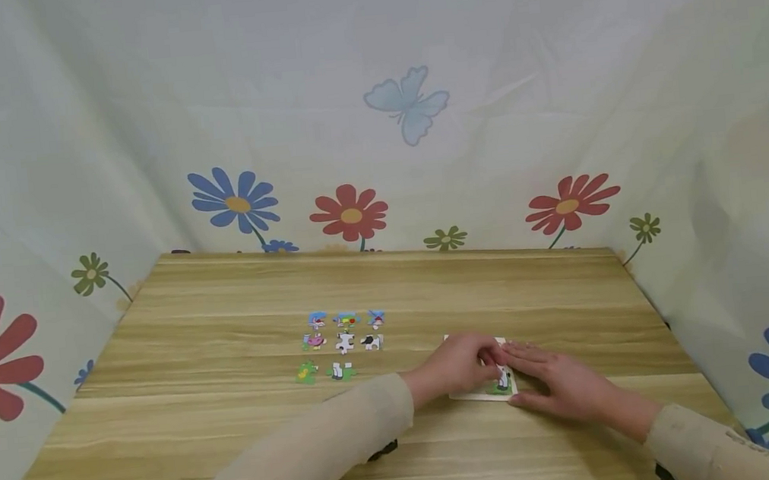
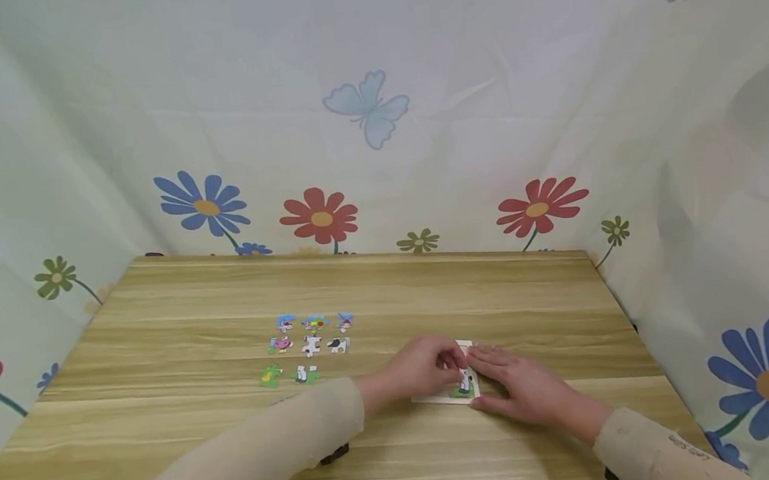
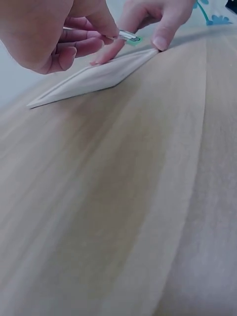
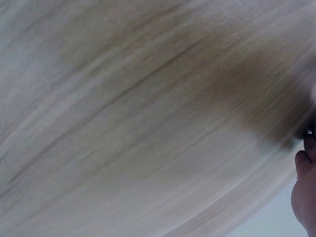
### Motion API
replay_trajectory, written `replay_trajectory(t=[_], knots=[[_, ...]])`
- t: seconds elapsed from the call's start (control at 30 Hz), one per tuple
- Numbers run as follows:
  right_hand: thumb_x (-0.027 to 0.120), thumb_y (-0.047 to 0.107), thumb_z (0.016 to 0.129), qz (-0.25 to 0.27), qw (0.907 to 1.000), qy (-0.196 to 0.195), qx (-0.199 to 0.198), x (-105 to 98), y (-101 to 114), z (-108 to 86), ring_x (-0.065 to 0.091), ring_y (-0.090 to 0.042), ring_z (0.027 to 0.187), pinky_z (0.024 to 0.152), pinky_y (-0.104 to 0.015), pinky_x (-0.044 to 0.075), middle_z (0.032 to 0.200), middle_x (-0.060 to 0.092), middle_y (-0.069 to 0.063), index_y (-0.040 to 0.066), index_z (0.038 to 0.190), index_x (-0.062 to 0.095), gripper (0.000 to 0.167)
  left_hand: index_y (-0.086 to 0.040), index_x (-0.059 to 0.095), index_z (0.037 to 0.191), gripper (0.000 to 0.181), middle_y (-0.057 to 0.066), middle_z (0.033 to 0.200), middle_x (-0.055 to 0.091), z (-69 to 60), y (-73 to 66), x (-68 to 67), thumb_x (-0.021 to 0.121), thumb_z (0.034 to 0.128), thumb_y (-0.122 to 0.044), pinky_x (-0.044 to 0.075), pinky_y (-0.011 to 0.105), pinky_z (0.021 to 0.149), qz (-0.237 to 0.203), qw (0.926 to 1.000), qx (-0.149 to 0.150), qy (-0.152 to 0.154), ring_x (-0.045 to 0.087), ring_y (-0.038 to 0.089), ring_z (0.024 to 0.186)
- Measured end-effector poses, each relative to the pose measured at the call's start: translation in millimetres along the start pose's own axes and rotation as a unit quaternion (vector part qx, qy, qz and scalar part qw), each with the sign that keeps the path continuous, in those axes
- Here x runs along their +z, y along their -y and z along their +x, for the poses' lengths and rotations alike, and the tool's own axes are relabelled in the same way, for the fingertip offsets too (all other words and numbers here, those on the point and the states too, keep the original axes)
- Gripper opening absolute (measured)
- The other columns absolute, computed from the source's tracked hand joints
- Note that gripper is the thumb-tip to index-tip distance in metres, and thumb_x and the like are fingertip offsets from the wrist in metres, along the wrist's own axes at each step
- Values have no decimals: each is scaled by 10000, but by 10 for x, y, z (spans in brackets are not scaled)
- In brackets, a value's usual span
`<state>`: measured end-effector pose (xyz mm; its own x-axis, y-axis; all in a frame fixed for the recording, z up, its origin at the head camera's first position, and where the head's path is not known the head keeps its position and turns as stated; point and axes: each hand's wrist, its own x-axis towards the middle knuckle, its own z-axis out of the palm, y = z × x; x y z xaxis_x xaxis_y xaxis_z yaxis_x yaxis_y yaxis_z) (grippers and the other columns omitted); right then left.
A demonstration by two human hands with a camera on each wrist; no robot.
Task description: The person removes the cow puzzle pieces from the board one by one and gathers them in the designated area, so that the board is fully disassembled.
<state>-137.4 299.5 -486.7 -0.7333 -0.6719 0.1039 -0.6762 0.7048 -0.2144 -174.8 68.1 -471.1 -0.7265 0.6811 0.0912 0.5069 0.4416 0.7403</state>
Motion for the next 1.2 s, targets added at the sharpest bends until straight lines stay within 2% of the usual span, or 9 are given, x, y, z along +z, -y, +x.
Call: replay_trajectory(t=[0.13,0.27,0.53,0.77,1.2], knots=[[624,527,855,-30,10000,-84,-16,13,-2,-2,421,-224,1294,989,-436,387,1436,435,-21,180,1420,442,688,-187,654,869,97,-161,777,603,-36,20,-74,733,832,-144,429,147,701,-118,9999,-93,12,546,-42,731],[625,539,849,-90,9999,-102,7,27,-4,-5,422,-234,1292,997,-435,380,1430,443,-31,137,1397,475,696,-205,646,869,92,-159,782,607,-110,30,-222,728,841,-172,442,168,693,-192,9996,-188,54,554,-19,737],[611,555,849,-108,9999,-100,75,25,3,1,425,-240,1289,1003,-437,373,1437,433,-35,130,1399,472,708,-186,654,876,86,-145,793,619,-259,115,-539,728,841,-159,464,177,700,-173,9995,-272,-21,570,-4,749],[607,568,845,-174,9998,-136,11,28,-2,3,429,-232,1287,1005,-427,373,1432,440,-34,120,1396,474,723,-200,659,897,73,-119,812,628,-437,173,-806,716,853,-191,478,220,690,-146,9978,-646,-1,571,52,747],[626,550,841,-135,9995,-268,-59,54,-14,-2,429,-244,1287,1007,-429,369,1433,439,-47,109,1397,470,726,-210,669,885,74,-101,814,645,-724,408,-1109,728,843,-203,493,261,713,-82,9949,-1006,-82,596,100,767]])
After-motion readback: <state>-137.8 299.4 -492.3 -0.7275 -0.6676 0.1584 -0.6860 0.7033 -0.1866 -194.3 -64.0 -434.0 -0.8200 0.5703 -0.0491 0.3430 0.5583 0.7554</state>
